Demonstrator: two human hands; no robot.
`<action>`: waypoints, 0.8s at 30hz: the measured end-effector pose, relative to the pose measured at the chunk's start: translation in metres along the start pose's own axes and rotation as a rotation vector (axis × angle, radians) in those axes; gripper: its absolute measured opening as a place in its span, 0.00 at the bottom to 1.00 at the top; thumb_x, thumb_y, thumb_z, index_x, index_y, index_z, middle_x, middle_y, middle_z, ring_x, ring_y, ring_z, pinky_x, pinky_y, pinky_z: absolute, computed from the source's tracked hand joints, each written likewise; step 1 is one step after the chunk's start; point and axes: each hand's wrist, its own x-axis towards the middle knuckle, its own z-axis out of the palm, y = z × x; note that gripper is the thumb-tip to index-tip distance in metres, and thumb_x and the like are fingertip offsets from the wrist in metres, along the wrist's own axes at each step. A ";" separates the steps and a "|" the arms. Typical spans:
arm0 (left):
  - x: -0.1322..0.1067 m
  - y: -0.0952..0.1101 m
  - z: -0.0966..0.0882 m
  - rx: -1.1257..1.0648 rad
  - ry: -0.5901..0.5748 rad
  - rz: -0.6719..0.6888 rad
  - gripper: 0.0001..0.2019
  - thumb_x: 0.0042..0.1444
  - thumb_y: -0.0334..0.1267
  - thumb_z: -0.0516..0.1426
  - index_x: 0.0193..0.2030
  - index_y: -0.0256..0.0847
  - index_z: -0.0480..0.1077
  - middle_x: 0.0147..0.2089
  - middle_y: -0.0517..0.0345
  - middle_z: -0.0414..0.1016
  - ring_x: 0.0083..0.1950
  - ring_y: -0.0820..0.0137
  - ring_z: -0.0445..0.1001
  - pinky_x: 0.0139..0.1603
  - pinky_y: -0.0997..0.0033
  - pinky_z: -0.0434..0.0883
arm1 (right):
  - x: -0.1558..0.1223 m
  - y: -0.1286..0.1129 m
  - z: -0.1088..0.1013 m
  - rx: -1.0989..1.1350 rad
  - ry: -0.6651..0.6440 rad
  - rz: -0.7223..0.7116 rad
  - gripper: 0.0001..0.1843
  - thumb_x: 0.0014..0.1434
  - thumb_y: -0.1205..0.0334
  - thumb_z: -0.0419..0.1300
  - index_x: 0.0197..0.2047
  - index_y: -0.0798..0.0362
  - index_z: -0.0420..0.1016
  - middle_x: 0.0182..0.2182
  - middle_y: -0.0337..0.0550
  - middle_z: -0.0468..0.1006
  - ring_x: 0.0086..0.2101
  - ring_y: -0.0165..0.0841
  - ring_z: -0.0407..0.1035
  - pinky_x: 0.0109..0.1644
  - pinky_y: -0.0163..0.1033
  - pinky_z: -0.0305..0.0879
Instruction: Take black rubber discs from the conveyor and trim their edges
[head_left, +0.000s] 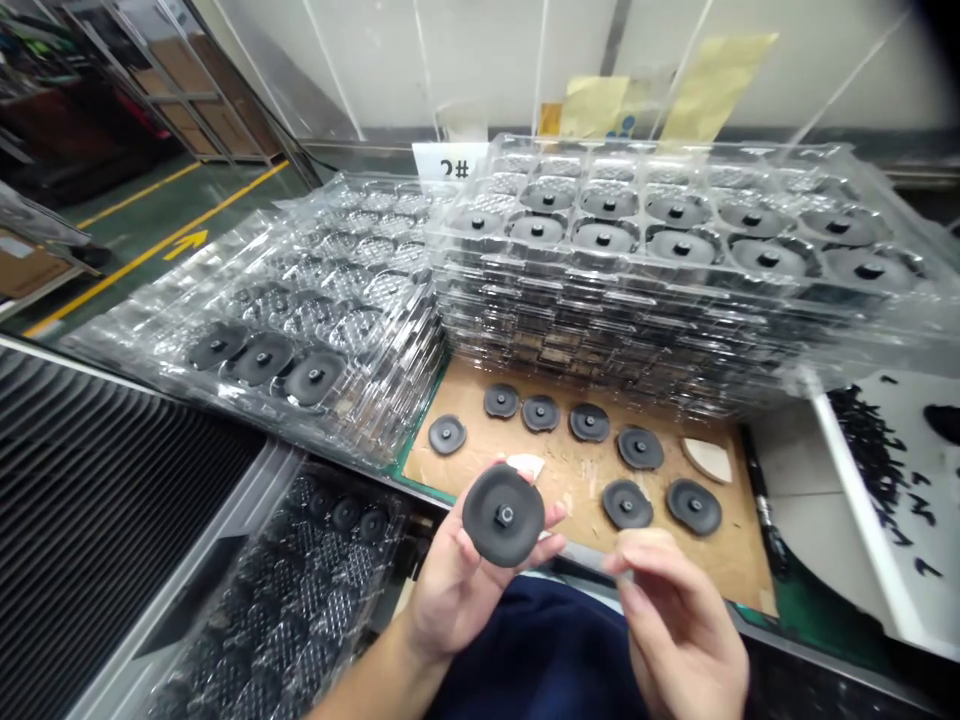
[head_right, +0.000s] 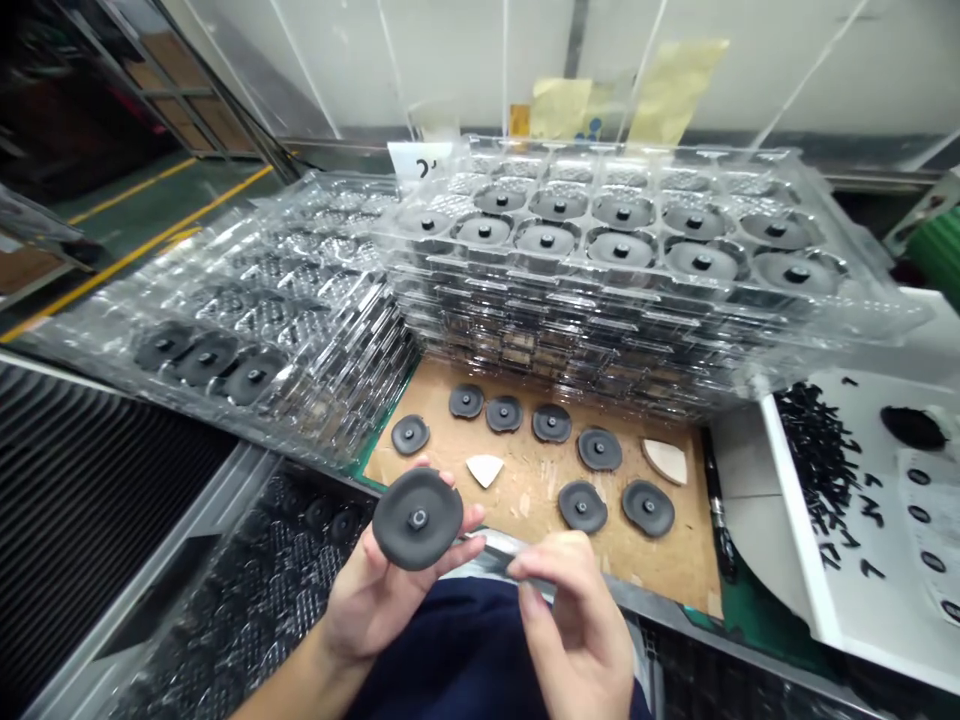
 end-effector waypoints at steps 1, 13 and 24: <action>0.001 0.001 0.000 0.043 0.017 0.023 0.26 0.51 0.49 0.60 0.58 0.59 0.64 0.58 0.57 0.69 0.54 0.54 0.72 0.55 0.50 0.67 | 0.008 -0.002 -0.001 0.009 0.047 0.016 0.07 0.59 0.63 0.57 0.41 0.47 0.72 0.29 0.42 0.71 0.32 0.35 0.69 0.35 0.41 0.70; 0.011 0.015 0.004 1.126 -0.089 0.528 0.51 0.41 0.19 0.64 0.65 0.55 0.43 0.56 0.48 0.71 0.57 0.57 0.69 0.60 0.52 0.60 | 0.041 -0.012 -0.009 0.170 0.043 0.177 0.02 0.57 0.63 0.61 0.34 0.50 0.75 0.29 0.43 0.77 0.33 0.33 0.73 0.36 0.36 0.72; 0.004 0.007 -0.006 1.106 -0.046 0.173 0.51 0.44 0.34 0.66 0.68 0.51 0.38 0.50 0.53 0.73 0.52 0.59 0.71 0.57 0.63 0.64 | 0.067 -0.026 -0.014 0.234 -0.532 0.391 0.07 0.51 0.62 0.66 0.28 0.52 0.70 0.26 0.37 0.73 0.29 0.30 0.67 0.35 0.36 0.64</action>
